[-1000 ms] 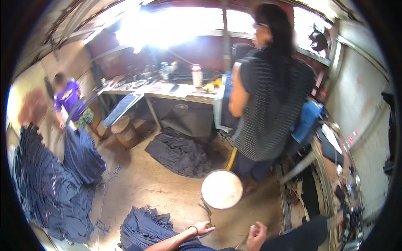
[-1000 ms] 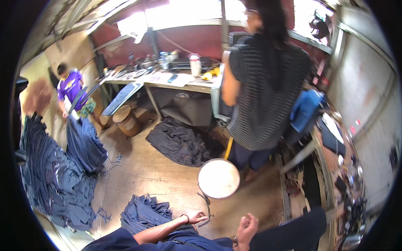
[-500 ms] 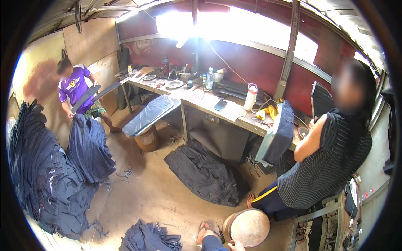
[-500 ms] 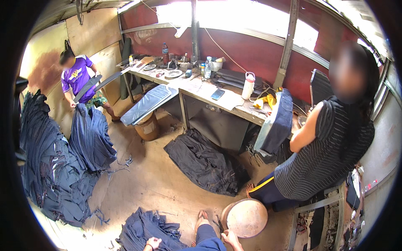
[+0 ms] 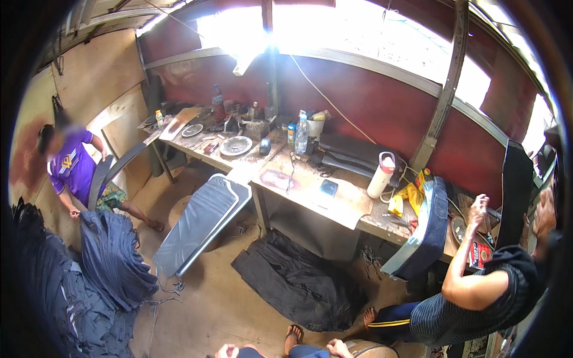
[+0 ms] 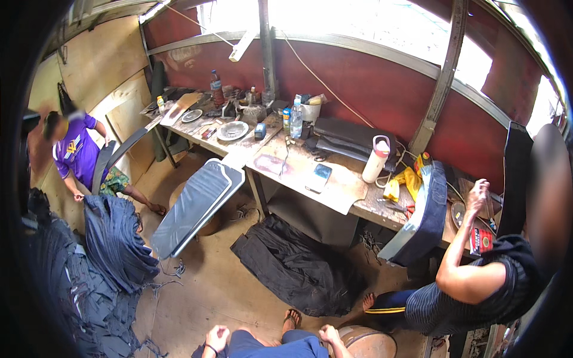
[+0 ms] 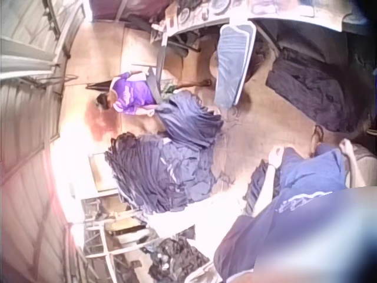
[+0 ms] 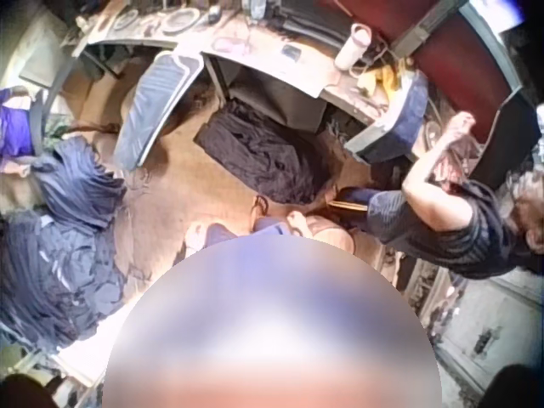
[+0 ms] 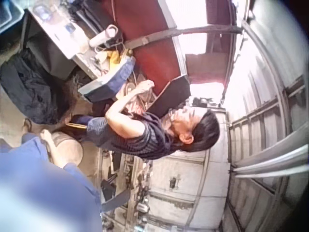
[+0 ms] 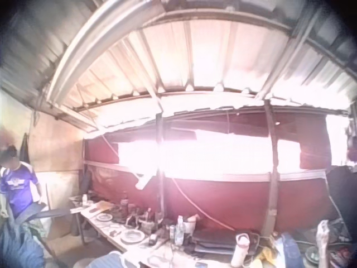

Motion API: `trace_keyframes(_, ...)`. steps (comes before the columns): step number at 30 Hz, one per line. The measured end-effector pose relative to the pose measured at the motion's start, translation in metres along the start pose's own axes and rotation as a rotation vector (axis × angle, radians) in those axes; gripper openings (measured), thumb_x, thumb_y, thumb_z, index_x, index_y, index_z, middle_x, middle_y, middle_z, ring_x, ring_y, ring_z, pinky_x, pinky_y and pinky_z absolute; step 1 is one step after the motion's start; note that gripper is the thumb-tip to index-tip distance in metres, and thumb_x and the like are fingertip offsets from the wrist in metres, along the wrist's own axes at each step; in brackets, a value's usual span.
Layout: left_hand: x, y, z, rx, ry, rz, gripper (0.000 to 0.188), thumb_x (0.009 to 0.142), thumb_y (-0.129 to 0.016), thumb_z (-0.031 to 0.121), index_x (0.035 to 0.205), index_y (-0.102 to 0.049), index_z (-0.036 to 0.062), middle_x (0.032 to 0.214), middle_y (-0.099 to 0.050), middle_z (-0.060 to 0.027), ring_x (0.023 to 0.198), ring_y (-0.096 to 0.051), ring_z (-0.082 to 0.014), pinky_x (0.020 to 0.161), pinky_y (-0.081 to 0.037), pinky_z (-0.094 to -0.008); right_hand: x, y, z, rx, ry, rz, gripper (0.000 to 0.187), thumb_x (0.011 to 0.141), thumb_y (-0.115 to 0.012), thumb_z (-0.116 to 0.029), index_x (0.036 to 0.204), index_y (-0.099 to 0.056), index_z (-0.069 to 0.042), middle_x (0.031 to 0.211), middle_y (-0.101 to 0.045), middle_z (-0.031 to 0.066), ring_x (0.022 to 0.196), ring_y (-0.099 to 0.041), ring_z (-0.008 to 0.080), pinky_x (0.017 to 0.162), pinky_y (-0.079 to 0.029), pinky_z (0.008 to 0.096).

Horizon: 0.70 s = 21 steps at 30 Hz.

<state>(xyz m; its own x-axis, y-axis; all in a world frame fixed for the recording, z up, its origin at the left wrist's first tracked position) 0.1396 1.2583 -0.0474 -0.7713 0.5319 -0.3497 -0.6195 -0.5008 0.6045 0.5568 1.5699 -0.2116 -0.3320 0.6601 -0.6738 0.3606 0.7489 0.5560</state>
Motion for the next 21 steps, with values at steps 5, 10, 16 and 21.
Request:
trace_keyframes(5, 0.141, 0.073, 0.246, -0.130, -0.445, 0.189, 0.018, 0.091, -0.074, 0.018, 0.103, -0.074, 0.0041, 0.114, -0.070, -0.0188, 0.112, -0.066, -0.0348, 0.100, -0.052, -0.0440, 0.066, 0.086, -0.193, 0.149, 0.141, 0.199, 0.037, 0.094, -0.073, -0.030, 0.119, -0.072, -0.004, 0.108, -0.076, 0.0191, 0.105, -0.074, 0.0293, 0.094, -0.056, 0.0393)
trace_keyframes(10, 0.318, 0.108, 0.392, -0.014, -0.715, 0.209, 0.027, 0.087, -0.078, 0.018, 0.110, -0.073, 0.0050, 0.136, -0.058, -0.0225, 0.128, -0.055, -0.0393, 0.111, -0.043, -0.0484, 0.110, 0.102, -0.357, 0.267, 0.190, 0.177, 0.041, 0.096, -0.071, -0.028, 0.129, -0.066, -0.003, 0.109, -0.076, 0.0171, 0.103, -0.074, 0.0276, 0.092, -0.057, 0.0378)
trace_keyframes(16, 0.541, 0.065, 0.479, 0.382, -0.736, 0.068, 0.067, 0.088, -0.071, 0.051, 0.141, -0.060, 0.0117, 0.155, -0.041, -0.0230, 0.147, -0.033, -0.0407, 0.122, -0.024, -0.0575, 0.136, 0.104, -0.525, 0.241, 0.202, 0.094, 0.042, 0.097, -0.070, -0.029, 0.128, -0.066, -0.001, 0.104, -0.077, 0.0165, 0.099, -0.074, 0.0290, 0.090, -0.058, 0.0388)
trace_keyframes(21, 0.597, 0.024, 0.467, 0.693, -0.619, -0.070, 0.090, 0.089, -0.056, 0.072, 0.157, -0.045, 0.0133, 0.169, -0.023, -0.0210, 0.160, -0.009, -0.0335, 0.125, 0.002, -0.0639, 0.200, 0.220, -0.641, 0.318, 0.446, 0.434, 0.034, 0.094, -0.072, -0.025, 0.117, -0.068, 0.000, 0.098, -0.074, 0.0191, 0.089, -0.074, 0.0319, 0.083, -0.058, 0.0407)
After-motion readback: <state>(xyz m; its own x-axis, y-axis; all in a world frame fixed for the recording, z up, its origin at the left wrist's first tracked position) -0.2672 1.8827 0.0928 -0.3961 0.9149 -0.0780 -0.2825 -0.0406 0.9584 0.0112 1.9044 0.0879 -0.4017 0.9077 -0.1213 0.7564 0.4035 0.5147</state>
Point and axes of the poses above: each hand's wrist, its own x-axis towards the middle knuckle, its own y-axis out of the back of the hand, z = x × y, the point moved 10 cm from there along x, towards the middle knuckle
